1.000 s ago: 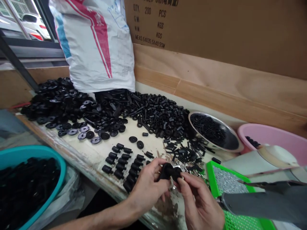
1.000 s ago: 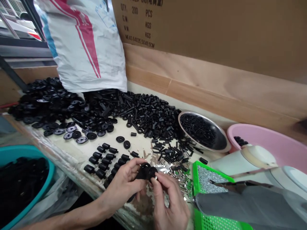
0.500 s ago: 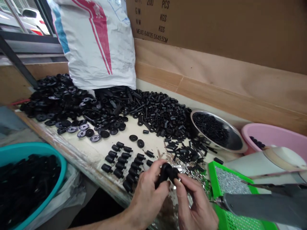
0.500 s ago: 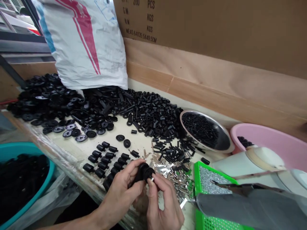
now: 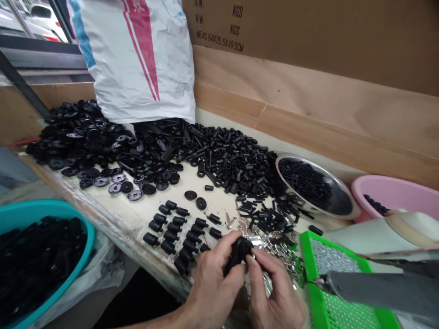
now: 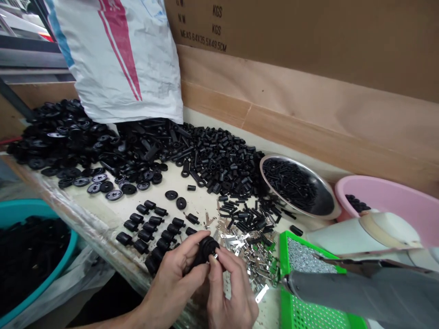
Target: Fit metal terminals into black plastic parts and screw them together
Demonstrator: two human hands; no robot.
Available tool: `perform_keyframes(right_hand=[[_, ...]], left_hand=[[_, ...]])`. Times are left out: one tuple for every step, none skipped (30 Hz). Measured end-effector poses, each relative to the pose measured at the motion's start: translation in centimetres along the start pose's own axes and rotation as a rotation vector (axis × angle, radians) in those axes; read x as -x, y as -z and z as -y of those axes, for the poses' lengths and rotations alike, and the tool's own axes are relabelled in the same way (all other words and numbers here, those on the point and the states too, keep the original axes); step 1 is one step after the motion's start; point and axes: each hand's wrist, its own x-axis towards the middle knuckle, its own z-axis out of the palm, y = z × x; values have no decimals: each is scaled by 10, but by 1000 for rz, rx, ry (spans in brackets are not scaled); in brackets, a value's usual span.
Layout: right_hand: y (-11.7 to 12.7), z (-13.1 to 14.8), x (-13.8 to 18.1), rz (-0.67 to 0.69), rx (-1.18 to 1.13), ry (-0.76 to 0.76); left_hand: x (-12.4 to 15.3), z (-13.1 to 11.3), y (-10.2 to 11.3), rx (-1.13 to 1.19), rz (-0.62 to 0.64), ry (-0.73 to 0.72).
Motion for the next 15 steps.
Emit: perform_keyframes(right_hand=[[-2,2,1,-14,-8,-42],[-3,3,2,-24,-15,-78],[-4,4,4,-29,-22,-107],[-5,3,5,-29,-28,-134],[-5,2,7,-25,-33,-163],[-4,-1,8,-18,-36,-193],[-4,-4,10,-4,-32,-215],[-3,-7,11,21,-25,-212],[-1,-11,11,55,-18,-178],[0,-14,12,87,-11,-125],[1,-16,11,114,-9,-68],[3,-17,10,130,-12,-20],[4,-17,9,134,-19,6],[5,-17,8,126,-28,10],[6,-17,7,114,-35,4]], left_hand=[[1,0,-1,-2,-3,3],[1,1,-2,-10,-8,4],[2,1,-3,-29,-15,3],[2,1,-3,-60,-26,-3],[3,0,-4,-101,-38,-13],[3,-1,-4,-143,-48,-24],[3,-1,-4,-180,-54,-37],[3,-1,-5,-206,-54,-47],[3,-2,-5,-222,-52,-53],[4,-1,-5,-232,-50,-55],[4,-1,-5,-239,-48,-55],[4,0,-5,-248,-48,-52],[4,2,-5,-259,-48,-50],[4,3,-5,-270,-47,-55],[5,5,-4,-280,-49,-68]])
